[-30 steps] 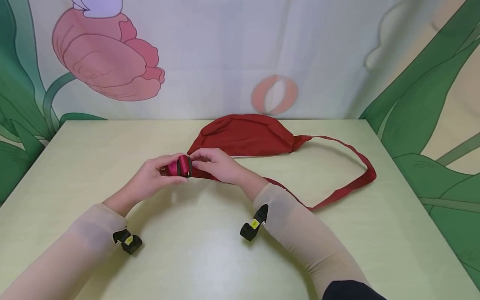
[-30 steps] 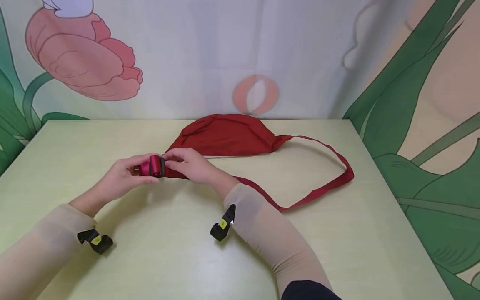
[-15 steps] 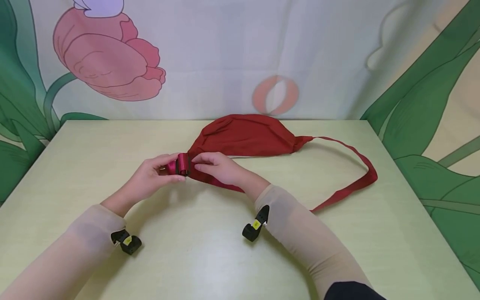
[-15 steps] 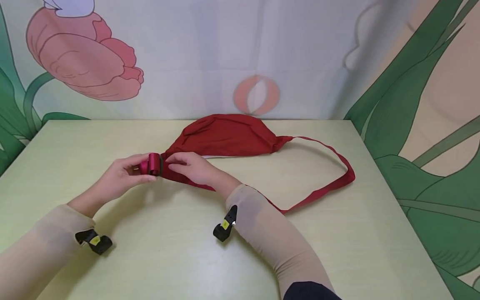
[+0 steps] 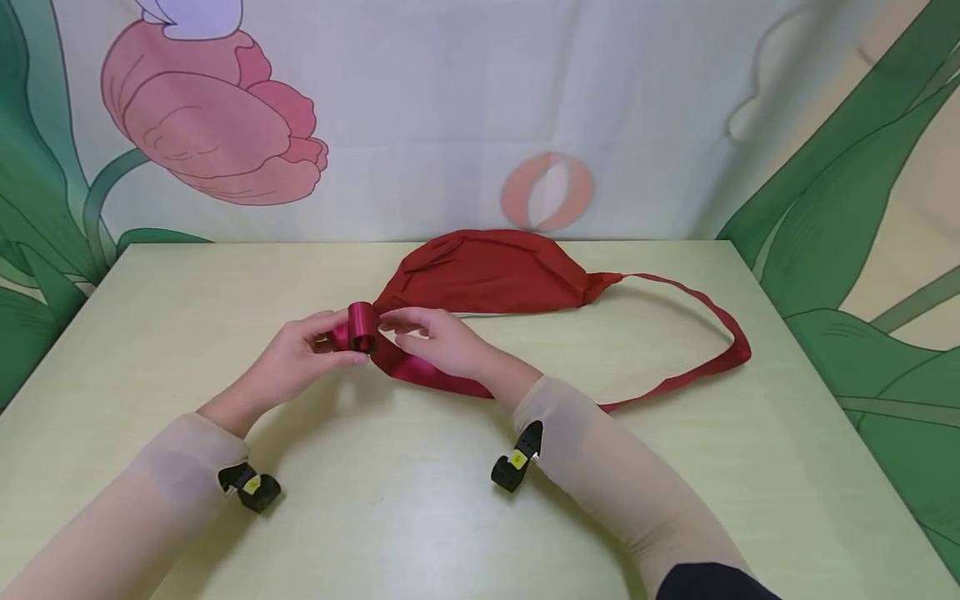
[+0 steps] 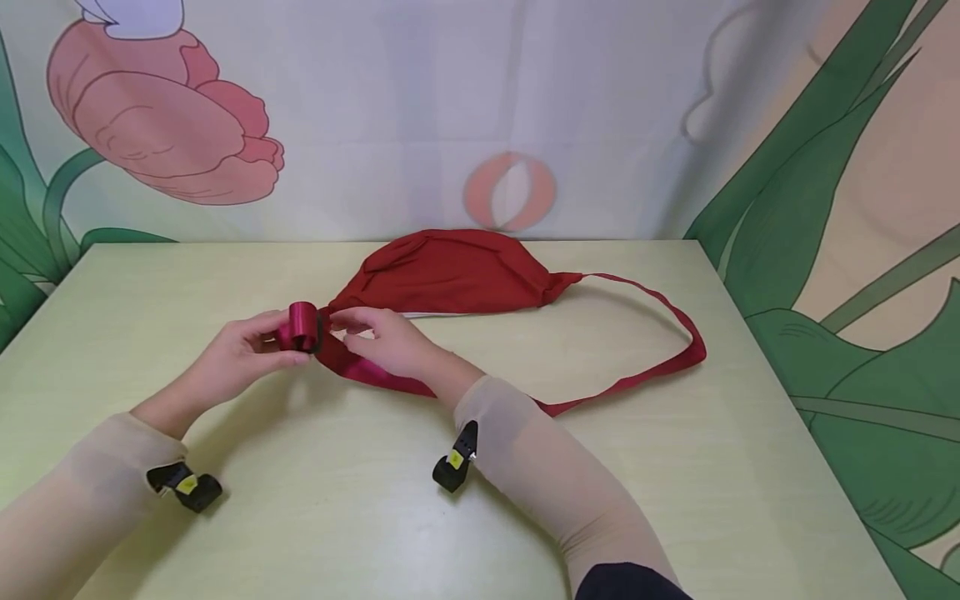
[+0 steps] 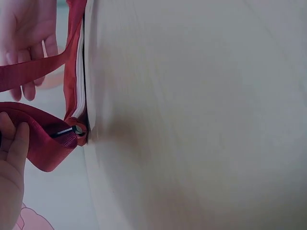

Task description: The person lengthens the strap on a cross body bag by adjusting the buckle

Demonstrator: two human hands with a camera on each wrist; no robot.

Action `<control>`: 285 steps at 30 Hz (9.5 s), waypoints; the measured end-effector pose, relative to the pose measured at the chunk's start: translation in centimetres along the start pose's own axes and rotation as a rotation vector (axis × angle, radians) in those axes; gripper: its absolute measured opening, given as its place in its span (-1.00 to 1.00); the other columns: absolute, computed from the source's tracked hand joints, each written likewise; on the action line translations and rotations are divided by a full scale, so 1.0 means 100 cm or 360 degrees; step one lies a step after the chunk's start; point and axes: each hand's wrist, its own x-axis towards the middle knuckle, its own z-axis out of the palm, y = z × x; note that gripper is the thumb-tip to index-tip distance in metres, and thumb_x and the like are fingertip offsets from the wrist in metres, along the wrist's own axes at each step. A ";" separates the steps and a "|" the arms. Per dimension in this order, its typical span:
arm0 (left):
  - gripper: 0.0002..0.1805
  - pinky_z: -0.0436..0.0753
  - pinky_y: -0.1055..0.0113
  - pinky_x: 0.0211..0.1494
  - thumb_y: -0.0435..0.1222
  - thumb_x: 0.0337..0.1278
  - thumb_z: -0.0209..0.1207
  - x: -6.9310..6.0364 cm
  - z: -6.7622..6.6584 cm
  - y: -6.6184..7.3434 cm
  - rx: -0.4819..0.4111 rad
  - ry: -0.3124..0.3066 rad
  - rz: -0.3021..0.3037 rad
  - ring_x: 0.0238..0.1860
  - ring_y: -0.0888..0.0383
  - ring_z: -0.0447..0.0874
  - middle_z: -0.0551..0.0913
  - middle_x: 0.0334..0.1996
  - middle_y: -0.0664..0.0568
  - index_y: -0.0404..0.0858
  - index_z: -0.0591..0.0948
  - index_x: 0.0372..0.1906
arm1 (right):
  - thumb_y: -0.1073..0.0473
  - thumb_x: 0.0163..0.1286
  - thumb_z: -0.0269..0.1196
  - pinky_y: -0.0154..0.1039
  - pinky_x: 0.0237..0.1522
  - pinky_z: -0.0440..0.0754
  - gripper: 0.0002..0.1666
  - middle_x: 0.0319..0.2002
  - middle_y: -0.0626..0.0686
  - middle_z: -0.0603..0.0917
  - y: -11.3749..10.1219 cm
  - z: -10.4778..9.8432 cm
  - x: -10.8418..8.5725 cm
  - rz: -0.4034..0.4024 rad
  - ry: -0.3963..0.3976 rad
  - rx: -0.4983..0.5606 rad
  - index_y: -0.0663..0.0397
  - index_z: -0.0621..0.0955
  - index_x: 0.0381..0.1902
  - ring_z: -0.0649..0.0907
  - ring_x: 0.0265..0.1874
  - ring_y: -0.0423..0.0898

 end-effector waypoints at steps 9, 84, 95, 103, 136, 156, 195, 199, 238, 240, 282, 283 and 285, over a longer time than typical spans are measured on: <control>-0.46 0.54 0.45 -0.10 -0.39 0.01 0.31 -0.001 0.001 0.001 0.0002 0.0037 0.0027 -0.20 0.13 0.53 0.58 -0.09 -0.09 -0.27 0.50 0.18 | 0.02 0.17 0.35 -0.42 -0.34 0.49 -0.40 -0.18 -0.11 0.58 -0.013 0.015 -0.003 -0.0014 -0.0054 -0.0402 0.02 0.48 0.15 0.54 -0.49 -0.25; -0.44 0.59 0.38 -0.21 -0.31 0.10 0.27 0.001 0.004 0.005 -0.0117 0.0044 -0.0232 -0.31 0.09 0.57 0.50 -0.14 -0.18 -0.31 0.42 0.22 | 0.14 0.24 0.30 -0.42 -0.27 0.53 -0.69 -0.25 -0.05 0.64 -0.018 0.023 -0.003 -0.0154 0.0212 -0.0078 0.12 0.59 -0.07 0.58 -0.37 -0.24; -0.47 0.58 0.33 -0.23 -0.25 0.12 0.26 0.000 0.000 0.008 -0.0098 0.0111 -0.0254 -0.33 0.10 0.57 0.48 -0.24 -0.15 -0.28 0.46 0.21 | -0.04 0.12 0.38 -0.45 -0.17 0.46 -0.45 -0.19 -0.15 0.61 -0.014 0.026 0.000 -0.0078 0.0169 -0.0433 -0.06 0.52 0.06 0.56 -0.27 -0.26; -0.45 0.60 0.35 -0.18 -0.24 0.12 0.26 -0.001 -0.001 0.008 -0.0120 0.0118 -0.0268 -0.30 0.11 0.59 0.48 -0.21 -0.16 -0.28 0.44 0.22 | 0.10 0.21 0.32 -0.46 -0.22 0.48 -0.67 -0.22 -0.13 0.64 -0.018 0.025 0.003 -0.0107 0.0208 -0.0355 0.01 0.61 -0.06 0.55 -0.27 -0.22; -0.46 0.61 0.29 -0.14 -0.23 0.15 0.23 -0.004 0.005 0.007 -0.0185 0.0057 -0.0266 -0.20 -0.16 0.61 0.47 -0.18 -0.20 -0.28 0.40 0.22 | 0.20 0.28 0.26 -0.39 -0.11 0.53 -0.62 -0.15 -0.01 0.62 -0.018 0.018 0.000 -0.0123 0.0130 0.0103 0.13 0.54 0.05 0.59 -0.23 -0.19; -0.48 0.59 0.21 -0.21 -0.24 0.14 0.24 -0.001 0.005 0.012 -0.0077 0.0061 -0.0195 -0.27 -0.01 0.55 0.51 -0.21 -0.15 -0.21 0.44 0.22 | 0.18 0.14 0.38 -0.33 -0.23 0.56 -0.53 -0.24 -0.09 0.61 -0.019 0.016 -0.004 -0.0204 0.0228 0.0092 0.06 0.52 0.02 0.57 -0.31 -0.18; -0.53 0.61 0.25 -0.19 -0.30 0.17 0.20 -0.005 -0.001 0.009 -0.0169 0.0067 -0.0115 -0.28 -0.15 0.59 0.52 -0.24 -0.16 -0.28 0.44 0.19 | 0.08 0.11 0.41 -0.37 -0.44 0.50 -0.40 -0.23 -0.13 0.61 -0.017 0.016 -0.008 -0.0083 0.0136 -0.0101 0.02 0.49 0.11 0.52 -0.48 -0.19; -0.52 0.60 0.26 -0.18 -0.27 0.17 0.21 -0.005 0.000 0.007 -0.0178 0.0076 -0.0139 -0.26 -0.13 0.59 0.52 -0.22 -0.16 -0.27 0.44 0.19 | 0.17 0.16 0.37 -0.40 -0.39 0.50 -0.51 -0.22 -0.07 0.62 -0.014 0.017 -0.007 -0.0148 0.0141 -0.0169 0.08 0.52 0.06 0.51 -0.44 -0.20; -0.49 0.61 0.31 -0.19 -0.27 0.17 0.21 -0.006 0.006 0.004 -0.0183 0.0066 -0.0129 -0.24 -0.12 0.61 0.54 -0.19 -0.15 -0.28 0.42 0.23 | 0.09 0.23 0.31 -0.36 -0.41 0.51 -0.52 -0.25 -0.12 0.57 -0.018 0.012 -0.009 -0.0099 0.0084 -0.0098 0.00 0.53 0.12 0.52 -0.48 -0.18; -0.49 0.60 0.30 -0.19 -0.26 0.17 0.21 -0.006 0.006 0.005 -0.0164 0.0069 -0.0139 -0.23 -0.15 0.60 0.54 -0.19 -0.16 -0.27 0.43 0.22 | 0.12 0.20 0.34 -0.37 -0.42 0.50 -0.49 -0.30 -0.10 0.55 -0.018 0.011 -0.009 -0.0104 0.0100 -0.0130 0.00 0.52 0.12 0.51 -0.47 -0.19; -0.61 0.61 0.32 -0.18 -0.37 0.09 0.26 -0.003 0.007 0.004 0.0025 -0.0057 -0.0028 -0.27 0.05 0.62 0.65 -0.18 -0.13 -0.37 0.52 0.05 | 0.08 0.16 0.37 -0.34 -0.28 0.57 -0.32 -0.22 -0.08 0.59 -0.020 0.006 -0.012 -0.0013 0.0095 0.0080 0.03 0.43 0.24 0.57 -0.35 -0.18; -0.60 0.60 0.32 -0.17 -0.38 0.09 0.26 -0.003 0.007 0.004 0.0029 -0.0074 -0.0032 -0.26 0.05 0.62 0.65 -0.17 -0.14 -0.38 0.52 0.06 | 0.09 0.15 0.38 -0.34 -0.29 0.57 -0.34 -0.24 -0.08 0.59 -0.020 0.006 -0.012 -0.0018 0.0099 0.0082 0.04 0.45 0.21 0.57 -0.35 -0.18; -0.61 0.60 0.33 -0.15 -0.39 0.09 0.25 -0.003 0.007 0.005 0.0002 -0.0108 -0.0037 -0.25 0.06 0.62 0.65 -0.17 -0.15 -0.41 0.52 0.05 | 0.11 0.13 0.39 -0.34 -0.29 0.57 -0.35 -0.28 -0.07 0.60 -0.020 0.006 -0.012 -0.0017 0.0109 0.0082 0.05 0.47 0.19 0.57 -0.35 -0.17</control>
